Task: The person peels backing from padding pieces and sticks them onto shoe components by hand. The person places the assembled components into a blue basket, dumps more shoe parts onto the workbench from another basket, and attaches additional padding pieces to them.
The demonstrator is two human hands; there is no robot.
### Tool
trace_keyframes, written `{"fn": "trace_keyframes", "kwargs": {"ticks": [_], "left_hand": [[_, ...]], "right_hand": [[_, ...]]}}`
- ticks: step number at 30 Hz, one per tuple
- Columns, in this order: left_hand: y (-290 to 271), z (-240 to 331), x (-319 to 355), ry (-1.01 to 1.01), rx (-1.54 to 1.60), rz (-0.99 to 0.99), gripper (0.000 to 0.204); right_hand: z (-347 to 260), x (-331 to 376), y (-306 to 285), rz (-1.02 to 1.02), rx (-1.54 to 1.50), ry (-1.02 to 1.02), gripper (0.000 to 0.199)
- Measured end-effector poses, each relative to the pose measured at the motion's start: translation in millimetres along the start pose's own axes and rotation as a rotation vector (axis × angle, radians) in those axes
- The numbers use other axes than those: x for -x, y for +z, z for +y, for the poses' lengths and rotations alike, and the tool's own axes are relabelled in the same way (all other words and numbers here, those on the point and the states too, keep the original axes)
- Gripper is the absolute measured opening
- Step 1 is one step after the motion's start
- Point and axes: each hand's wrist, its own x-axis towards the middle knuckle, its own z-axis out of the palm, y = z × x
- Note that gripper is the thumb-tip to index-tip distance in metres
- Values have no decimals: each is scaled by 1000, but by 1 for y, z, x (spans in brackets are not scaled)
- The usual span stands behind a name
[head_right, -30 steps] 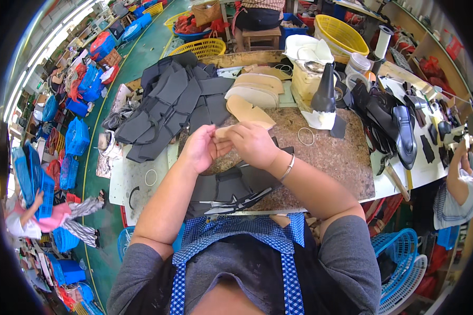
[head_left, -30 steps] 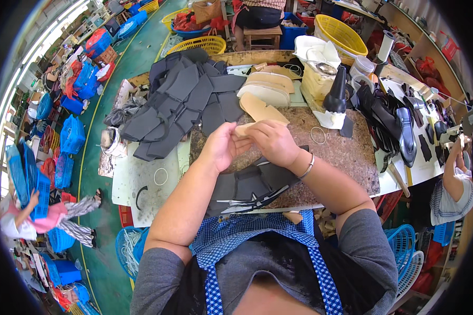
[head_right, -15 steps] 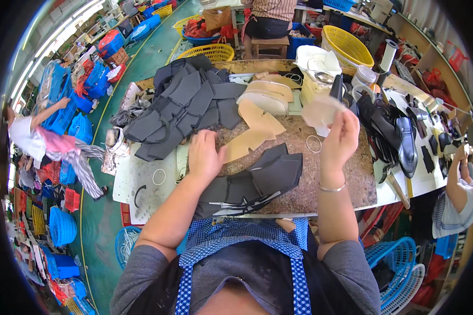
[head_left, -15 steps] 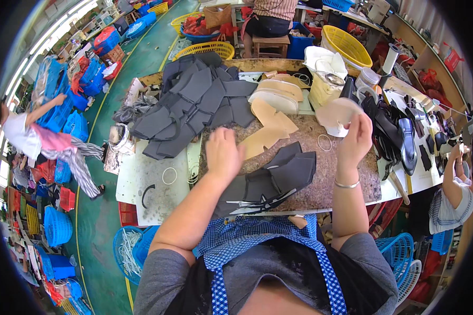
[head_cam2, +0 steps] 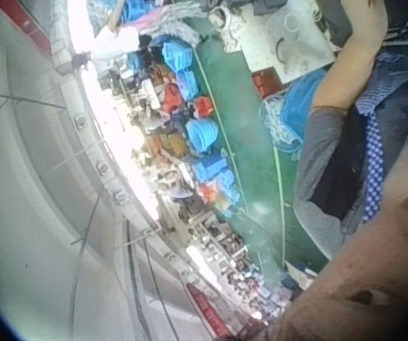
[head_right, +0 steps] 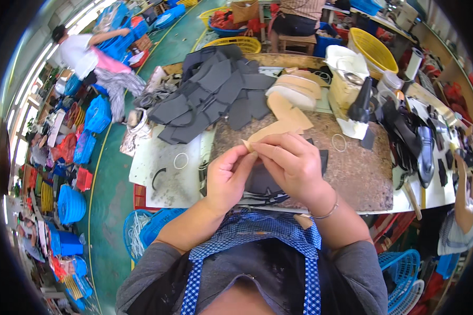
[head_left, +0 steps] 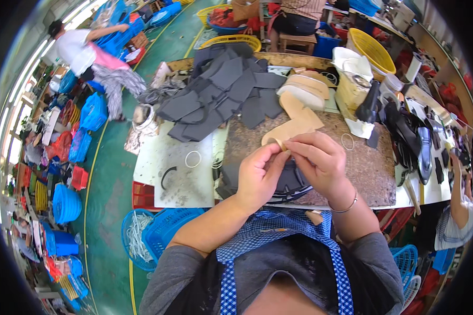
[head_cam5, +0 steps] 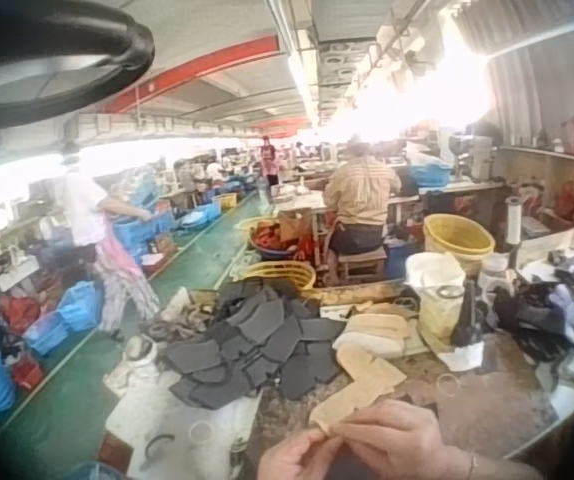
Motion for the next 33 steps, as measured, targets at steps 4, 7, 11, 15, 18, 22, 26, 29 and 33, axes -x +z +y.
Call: {"fn": "trace_keyframes", "kwargs": {"ticks": [4, 7, 11, 15, 18, 22, 26, 29, 33], "left_hand": [[-6, -4, 0, 32, 5, 51, 12], [-9, -2, 0, -122, 238, 101, 13], [-21, -4, 0, -99, 114, 89, 14], [-20, -2, 2, -42, 233, 49, 15], [-23, -9, 0, -65, 249, 62, 16], [-22, -9, -1, -55, 141, 96, 16], [-21, -3, 2, -18, 41, 129, 17], [-24, -3, 1, -1, -149, 111, 16], [-23, 0, 5, 101, -232, 141, 12]], "right_hand": [[-1, -8, 4, -42, 26, -63, 17], [-3, -13, 11, -75, 76, -81, 17], [-4, -15, 17, -103, -49, 8, 15], [-5, -6, 29, -52, -330, 427, 14], [-2, -2, 32, -14, -202, 201, 13], [-2, -10, 25, -36, -59, 41, 11], [-1, -17, 20, -103, -29, -64, 14], [3, -13, 23, -131, -56, -31, 17], [-12, -3, 32, 39, 19, -37, 17]]}}
